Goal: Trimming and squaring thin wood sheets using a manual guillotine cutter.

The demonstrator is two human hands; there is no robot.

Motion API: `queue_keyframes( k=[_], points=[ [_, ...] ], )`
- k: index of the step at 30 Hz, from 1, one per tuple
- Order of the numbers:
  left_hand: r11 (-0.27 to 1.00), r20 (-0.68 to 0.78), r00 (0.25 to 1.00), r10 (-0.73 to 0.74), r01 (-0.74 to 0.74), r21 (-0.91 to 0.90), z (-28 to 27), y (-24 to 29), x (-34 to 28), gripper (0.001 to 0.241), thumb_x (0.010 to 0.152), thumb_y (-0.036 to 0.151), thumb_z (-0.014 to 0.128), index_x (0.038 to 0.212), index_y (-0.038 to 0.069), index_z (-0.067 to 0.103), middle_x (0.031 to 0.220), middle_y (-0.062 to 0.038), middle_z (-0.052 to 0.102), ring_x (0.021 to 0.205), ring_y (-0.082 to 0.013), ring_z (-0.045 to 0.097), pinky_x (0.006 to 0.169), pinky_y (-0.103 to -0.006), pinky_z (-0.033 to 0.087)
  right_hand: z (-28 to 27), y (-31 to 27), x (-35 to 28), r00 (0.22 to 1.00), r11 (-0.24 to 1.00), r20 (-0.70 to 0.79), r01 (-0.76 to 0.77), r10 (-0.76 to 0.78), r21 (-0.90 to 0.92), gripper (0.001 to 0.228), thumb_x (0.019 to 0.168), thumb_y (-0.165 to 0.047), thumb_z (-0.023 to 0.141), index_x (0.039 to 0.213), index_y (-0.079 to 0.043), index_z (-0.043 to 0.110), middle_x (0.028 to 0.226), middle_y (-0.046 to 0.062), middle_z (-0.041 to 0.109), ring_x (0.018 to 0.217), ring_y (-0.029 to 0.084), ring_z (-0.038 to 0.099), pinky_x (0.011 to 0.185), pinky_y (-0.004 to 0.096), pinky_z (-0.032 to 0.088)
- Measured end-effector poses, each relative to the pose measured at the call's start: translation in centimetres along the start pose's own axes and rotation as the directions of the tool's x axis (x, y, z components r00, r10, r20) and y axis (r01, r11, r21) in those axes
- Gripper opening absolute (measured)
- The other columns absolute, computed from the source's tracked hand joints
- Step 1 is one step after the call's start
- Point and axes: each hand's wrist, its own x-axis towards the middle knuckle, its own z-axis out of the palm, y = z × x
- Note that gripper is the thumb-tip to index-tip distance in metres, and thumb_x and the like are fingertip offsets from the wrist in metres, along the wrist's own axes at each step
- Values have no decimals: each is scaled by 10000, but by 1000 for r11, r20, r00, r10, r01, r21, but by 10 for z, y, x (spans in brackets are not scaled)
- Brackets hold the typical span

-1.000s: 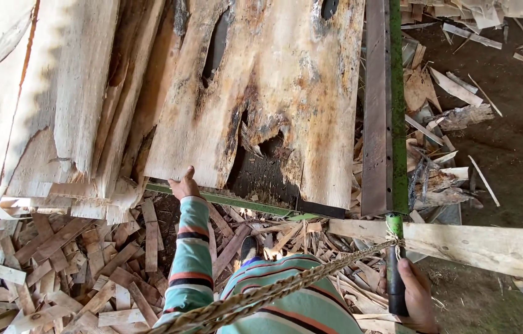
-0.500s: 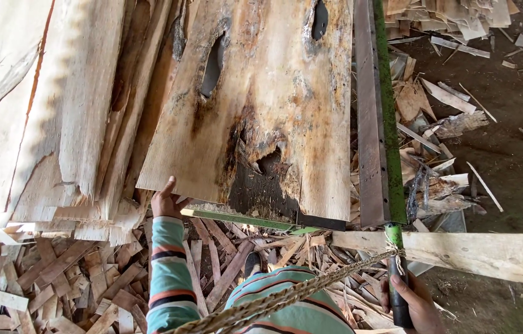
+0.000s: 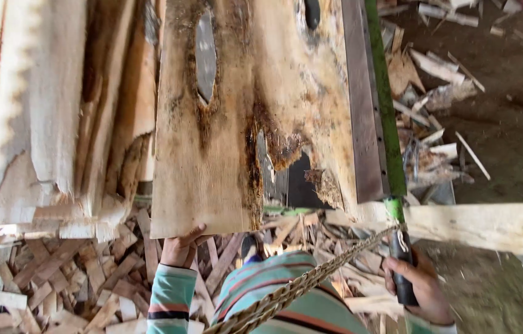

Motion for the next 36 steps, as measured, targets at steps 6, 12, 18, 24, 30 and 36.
queue_keyframes(
  k=[6,12,18,24,30,36],
  points=[
    [917,259,952,-162,242,-316,-89,-41,-3,750,868,482,645,1454,54,455,1364,-165,632,1227,-359,637,998,-511,602,11,-1,1,999,998,-4,42,-42,-53,487,824,-180,721,1232,19,546,746,116,603,522,196,574,433,331,462],
    [890,311,843,-440,456,21,-136,2,81,797,1028,542,573,1552,-44,445,1448,-346,482,1026,-319,592,831,-407,531,13,-1,1,999,999,6,45,-45,-15,458,841,-176,715,1226,-3,537,753,106,603,517,192,567,423,321,447],
    [850,252,939,-233,71,522,-74,15,186,791,891,224,803,1569,46,438,1458,-97,600,1214,-154,616,996,-287,505,14,4,0,998,997,11,69,-69,-26,522,846,-164,713,1317,-15,546,763,89,601,533,173,580,434,303,466],
    [924,488,867,-100,-101,369,-12,38,171,754,827,5,816,1518,23,514,1373,-166,647,1125,-248,624,979,-392,537,12,1,-2,994,991,29,110,-108,-76,557,830,-146,717,1333,-23,512,788,82,599,530,168,606,414,312,502],
    [902,528,843,-98,-148,405,99,135,42,750,799,-52,760,1495,77,510,1359,-38,660,1228,-170,618,1066,-326,502,20,-21,-18,987,988,66,152,-150,-23,552,837,-138,719,1331,11,521,811,93,602,530,165,607,409,303,486],
    [928,462,882,-91,-93,360,30,77,78,734,794,-92,753,1480,51,534,1286,-54,669,1143,-189,635,994,-336,541,26,-28,-22,987,988,52,154,-153,-7,533,848,-160,705,1325,23,552,786,100,607,551,164,581,449,305,483]
  ],
)
